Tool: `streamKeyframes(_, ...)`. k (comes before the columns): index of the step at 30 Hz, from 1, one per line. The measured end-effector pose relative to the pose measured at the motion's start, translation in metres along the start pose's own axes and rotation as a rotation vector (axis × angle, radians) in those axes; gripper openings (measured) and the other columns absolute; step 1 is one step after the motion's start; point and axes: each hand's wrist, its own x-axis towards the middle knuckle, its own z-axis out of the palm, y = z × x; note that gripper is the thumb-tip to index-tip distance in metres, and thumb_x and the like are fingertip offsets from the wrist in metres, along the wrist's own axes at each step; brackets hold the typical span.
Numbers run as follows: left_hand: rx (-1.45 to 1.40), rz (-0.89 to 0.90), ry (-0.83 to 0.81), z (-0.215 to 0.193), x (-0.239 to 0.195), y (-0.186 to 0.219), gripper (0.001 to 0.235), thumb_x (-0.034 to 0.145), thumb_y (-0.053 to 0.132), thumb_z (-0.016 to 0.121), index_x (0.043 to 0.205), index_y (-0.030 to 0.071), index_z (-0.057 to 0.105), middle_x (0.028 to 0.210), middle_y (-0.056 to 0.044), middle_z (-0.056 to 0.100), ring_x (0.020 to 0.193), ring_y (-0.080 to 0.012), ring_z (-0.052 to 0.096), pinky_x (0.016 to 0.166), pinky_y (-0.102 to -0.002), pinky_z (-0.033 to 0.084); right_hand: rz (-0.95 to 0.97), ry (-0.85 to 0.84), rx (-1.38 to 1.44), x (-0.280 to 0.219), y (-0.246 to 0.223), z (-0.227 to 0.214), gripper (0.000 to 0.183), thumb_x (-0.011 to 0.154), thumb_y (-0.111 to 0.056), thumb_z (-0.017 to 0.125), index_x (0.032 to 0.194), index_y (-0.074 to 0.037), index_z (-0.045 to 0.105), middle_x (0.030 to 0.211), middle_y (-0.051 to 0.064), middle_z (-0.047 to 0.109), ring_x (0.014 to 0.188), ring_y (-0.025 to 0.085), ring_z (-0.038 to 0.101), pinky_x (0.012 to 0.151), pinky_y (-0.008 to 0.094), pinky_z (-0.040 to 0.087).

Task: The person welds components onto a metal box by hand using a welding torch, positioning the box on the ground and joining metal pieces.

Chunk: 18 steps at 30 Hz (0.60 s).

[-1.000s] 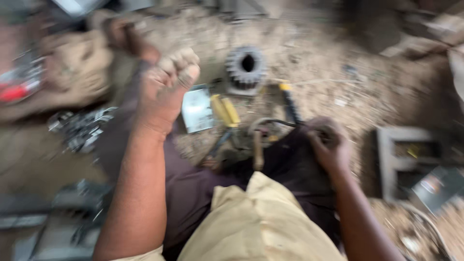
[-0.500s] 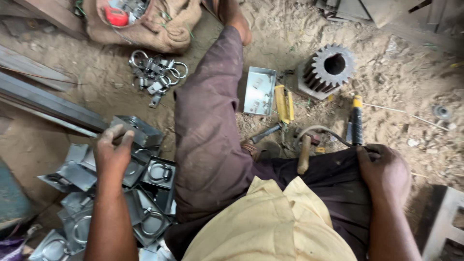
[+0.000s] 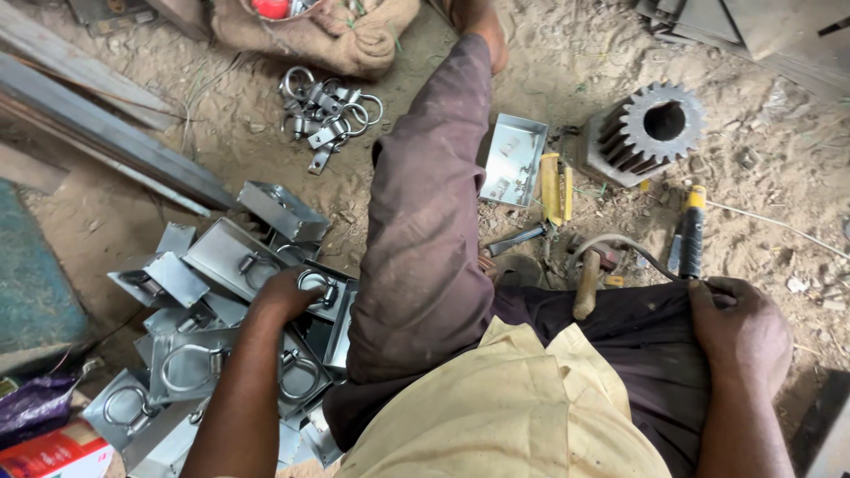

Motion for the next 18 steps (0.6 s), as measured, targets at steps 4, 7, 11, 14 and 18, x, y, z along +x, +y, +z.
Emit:
streamKeyframes(4,-0.016,-0.101,-0.161,-0.008,-0.008,0.019,0.074,0.080,0.041,0.084,0.145,0.021,0.057,0.139,-0.015,0.063,0.126,-0.0345,0.064,0.106,-0.045,0.050,0.014,-0.039,0.025,0.003,0.005,0.006,0.040,0.095,-0.055,0.074,0.122,-0.025,0.078,0.108,0.006,0.079,0.092,0.028,0.075,0.083,0.043,0.057)
streamKeyframes(7,-0.075,-0.027,-0.032,-0.019,-0.001,0.020,0.070,0.082,0.042,0.082,0.143,0.015,0.059,0.134,-0.017,0.068,0.122,-0.0343,0.068,0.103,-0.045,0.053,0.023,-0.028,0.007,-0.005,0.000,-0.005,0.039,0.096,-0.054,0.075,0.120,-0.024,0.080,0.109,0.007,0.079,0.096,0.028,0.073,0.083,0.043,0.057)
streamKeyframes(11,-0.089,0.056,0.240,-0.028,0.023,0.019,0.057,0.088,0.037,0.080,0.136,0.010,0.067,0.130,-0.020,0.071,0.123,-0.0362,0.067,0.107,-0.045,0.052,0.079,-0.065,0.008,-0.013,-0.021,-0.021,0.040,0.093,-0.055,0.075,0.121,-0.027,0.079,0.112,0.009,0.077,0.100,0.031,0.071,0.086,0.045,0.055)
streamKeyframes(14,0.181,0.371,0.534,-0.024,0.054,0.019,0.048,0.082,0.024,0.081,0.125,0.005,0.069,0.131,-0.015,0.069,0.127,-0.0341,0.058,0.108,-0.047,0.044,0.094,-0.069,0.005,-0.016,-0.027,-0.028,0.041,0.092,-0.055,0.075,0.122,-0.027,0.079,0.114,0.010,0.077,0.101,0.033,0.071,0.088,0.046,0.054)
streamKeyframes(18,0.539,0.388,0.377,-0.023,0.097,0.028,0.040,0.079,0.029,0.081,0.114,0.012,0.074,0.127,-0.008,0.069,0.136,-0.0314,0.050,0.115,-0.057,0.031,0.102,-0.077,0.011,-0.015,-0.023,-0.023,0.041,0.091,-0.055,0.074,0.120,-0.027,0.079,0.113,0.009,0.076,0.102,0.032,0.071,0.089,0.046,0.055)
